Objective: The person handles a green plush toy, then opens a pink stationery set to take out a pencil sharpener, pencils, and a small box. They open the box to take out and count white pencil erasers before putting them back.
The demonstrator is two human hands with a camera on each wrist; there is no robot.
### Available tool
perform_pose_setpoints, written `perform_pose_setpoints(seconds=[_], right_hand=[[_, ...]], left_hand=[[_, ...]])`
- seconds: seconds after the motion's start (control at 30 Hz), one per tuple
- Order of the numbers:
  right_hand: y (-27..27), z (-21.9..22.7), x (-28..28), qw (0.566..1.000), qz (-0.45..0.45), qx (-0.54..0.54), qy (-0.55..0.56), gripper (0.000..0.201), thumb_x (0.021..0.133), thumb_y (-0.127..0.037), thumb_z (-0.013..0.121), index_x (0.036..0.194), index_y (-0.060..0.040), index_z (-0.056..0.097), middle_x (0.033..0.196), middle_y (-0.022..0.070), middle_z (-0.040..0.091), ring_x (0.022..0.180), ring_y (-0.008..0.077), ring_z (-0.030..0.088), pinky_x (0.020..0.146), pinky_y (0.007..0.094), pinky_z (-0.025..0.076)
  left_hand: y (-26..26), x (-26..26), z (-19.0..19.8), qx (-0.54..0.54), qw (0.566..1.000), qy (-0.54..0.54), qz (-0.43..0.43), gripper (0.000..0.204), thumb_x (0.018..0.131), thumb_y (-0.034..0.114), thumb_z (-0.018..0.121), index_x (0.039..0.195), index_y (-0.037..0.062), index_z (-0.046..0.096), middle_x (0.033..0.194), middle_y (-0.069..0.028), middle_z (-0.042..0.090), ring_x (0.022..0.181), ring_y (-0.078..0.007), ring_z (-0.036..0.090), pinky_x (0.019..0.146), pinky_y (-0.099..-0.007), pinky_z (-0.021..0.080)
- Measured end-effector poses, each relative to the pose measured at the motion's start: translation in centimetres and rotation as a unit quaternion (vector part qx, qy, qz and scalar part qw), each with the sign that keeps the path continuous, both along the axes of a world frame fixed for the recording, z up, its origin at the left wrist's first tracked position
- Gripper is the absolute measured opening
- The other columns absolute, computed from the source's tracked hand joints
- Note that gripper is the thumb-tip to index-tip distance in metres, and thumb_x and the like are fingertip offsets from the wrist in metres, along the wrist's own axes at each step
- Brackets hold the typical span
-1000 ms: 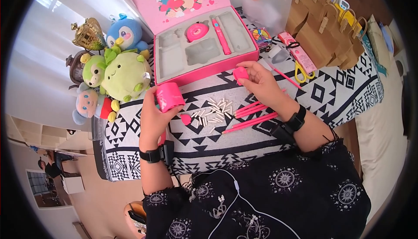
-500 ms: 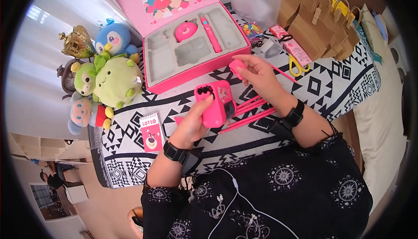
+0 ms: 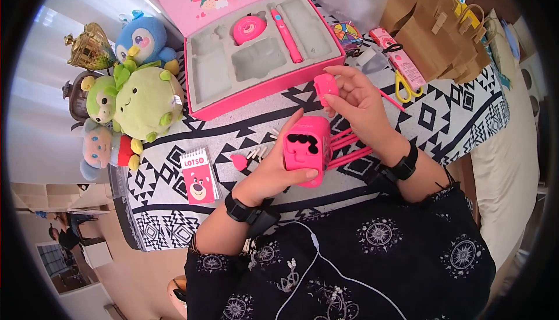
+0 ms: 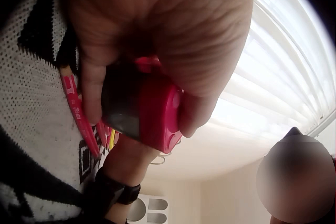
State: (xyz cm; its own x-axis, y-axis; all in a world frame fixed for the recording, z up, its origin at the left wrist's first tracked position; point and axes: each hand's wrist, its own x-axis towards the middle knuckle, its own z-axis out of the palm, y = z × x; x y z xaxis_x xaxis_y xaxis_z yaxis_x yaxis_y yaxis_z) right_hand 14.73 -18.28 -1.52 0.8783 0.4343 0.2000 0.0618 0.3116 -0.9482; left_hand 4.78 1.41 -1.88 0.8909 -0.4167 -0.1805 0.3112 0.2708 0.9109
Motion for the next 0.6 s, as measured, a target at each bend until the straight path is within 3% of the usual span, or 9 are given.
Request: perform_pose_setpoints(seconds=[0.13,0.33,0.4,0.43,0.5,0.53,0.57,0.6], right_hand=[[0.1,1.3,-0.9,1.000,-0.003,0.018,-0.002,0.043,0.093,0.002,0.059,0.134,-0.0014,0.046,0.106,0.0072,0.065,0.087,0.0105,0.063,0.073,0.0249,0.051],[-0.4,2.0,-2.1,0.999,0.015,0.028,-0.002,0.048,0.090,0.003,0.062,0.136,-0.0014,0.047,0.106,0.0060,0.065,0.091,0.0085,0.061,0.080,0.0236,0.051],[-0.4,1.6,-2.4,0.994,0.010,0.002,-0.111,0.039,0.088,0.001,0.066,0.126,-0.0033,0.058,0.101,0.0045,0.065,0.086,0.0082,0.060,0.079,0.0235,0.050],[-0.6,1.7,-2.5,0.994,0.009,0.002,-0.111,0.039,0.088,0.001,0.066,0.126,-0.0033,0.058,0.101,0.0045,0.065,0.086,0.0082,0.060,0.079,0.0235,0.050],[-1.0,2.3,-2.6,0.967,0.010,-0.106,-0.231,0.030,0.084,0.000,0.070,0.113,-0.0054,0.067,0.094,0.0045,0.065,0.079,0.0110,0.059,0.074,0.0258,0.048],[-0.9,2.9,-2.7,0.952,-0.004,-0.138,-0.275,0.029,0.079,-0.002,0.073,0.107,-0.0071,0.070,0.088,0.0055,0.063,0.076,0.0177,0.056,0.071,0.0298,0.044],[-0.8,2.7,-2.7,0.952,-0.004,-0.138,-0.275,0.029,0.079,-0.002,0.073,0.107,-0.0071,0.070,0.088,0.0055,0.063,0.076,0.0177,0.056,0.071,0.0298,0.044],[-0.7,2.4,-2.6,0.927,-0.017,-0.154,-0.342,0.030,0.078,-0.003,0.073,0.107,-0.0073,0.070,0.090,0.0057,0.063,0.077,0.0202,0.055,0.071,0.0318,0.044]], left_hand=[[-0.1,0.1,-0.6,-0.008,1.000,-0.028,0.004,0.113,0.077,0.013,0.081,0.156,0.0110,0.001,0.153,-0.0122,0.027,0.139,-0.0220,0.033,0.113,-0.0379,0.030],[-0.1,0.1,0.0,-0.006,1.000,-0.023,-0.013,0.109,0.077,0.010,0.078,0.156,0.0113,0.002,0.154,-0.0123,0.027,0.139,-0.0222,0.033,0.113,-0.0375,0.029],[0.0,0.1,0.3,0.005,1.000,-0.014,-0.018,0.109,0.078,0.009,0.077,0.156,0.0114,0.002,0.154,-0.0122,0.027,0.139,-0.0223,0.033,0.113,-0.0373,0.029],[-0.1,0.0,0.4,0.016,1.000,-0.006,-0.021,0.108,0.078,0.008,0.076,0.156,0.0116,0.002,0.153,-0.0122,0.028,0.139,-0.0224,0.034,0.113,-0.0371,0.029],[0.0,0.2,0.2,0.028,0.999,-0.020,-0.025,0.108,0.078,0.008,0.076,0.156,0.0118,0.002,0.153,-0.0121,0.027,0.139,-0.0224,0.034,0.113,-0.0370,0.029],[0.0,0.2,0.1,0.038,0.998,-0.034,-0.028,0.107,0.079,0.008,0.076,0.156,0.0119,0.002,0.153,-0.0120,0.027,0.139,-0.0225,0.034,0.113,-0.0368,0.030],[-0.1,0.2,0.1,0.039,0.998,-0.034,-0.028,0.107,0.079,0.008,0.076,0.156,0.0119,0.002,0.153,-0.0120,0.027,0.139,-0.0225,0.034,0.113,-0.0368,0.030],[-0.3,0.1,0.2,0.028,0.999,-0.025,-0.017,0.106,0.080,0.007,0.075,0.156,0.0121,0.002,0.153,-0.0118,0.027,0.138,-0.0224,0.034,0.113,-0.0368,0.030]])
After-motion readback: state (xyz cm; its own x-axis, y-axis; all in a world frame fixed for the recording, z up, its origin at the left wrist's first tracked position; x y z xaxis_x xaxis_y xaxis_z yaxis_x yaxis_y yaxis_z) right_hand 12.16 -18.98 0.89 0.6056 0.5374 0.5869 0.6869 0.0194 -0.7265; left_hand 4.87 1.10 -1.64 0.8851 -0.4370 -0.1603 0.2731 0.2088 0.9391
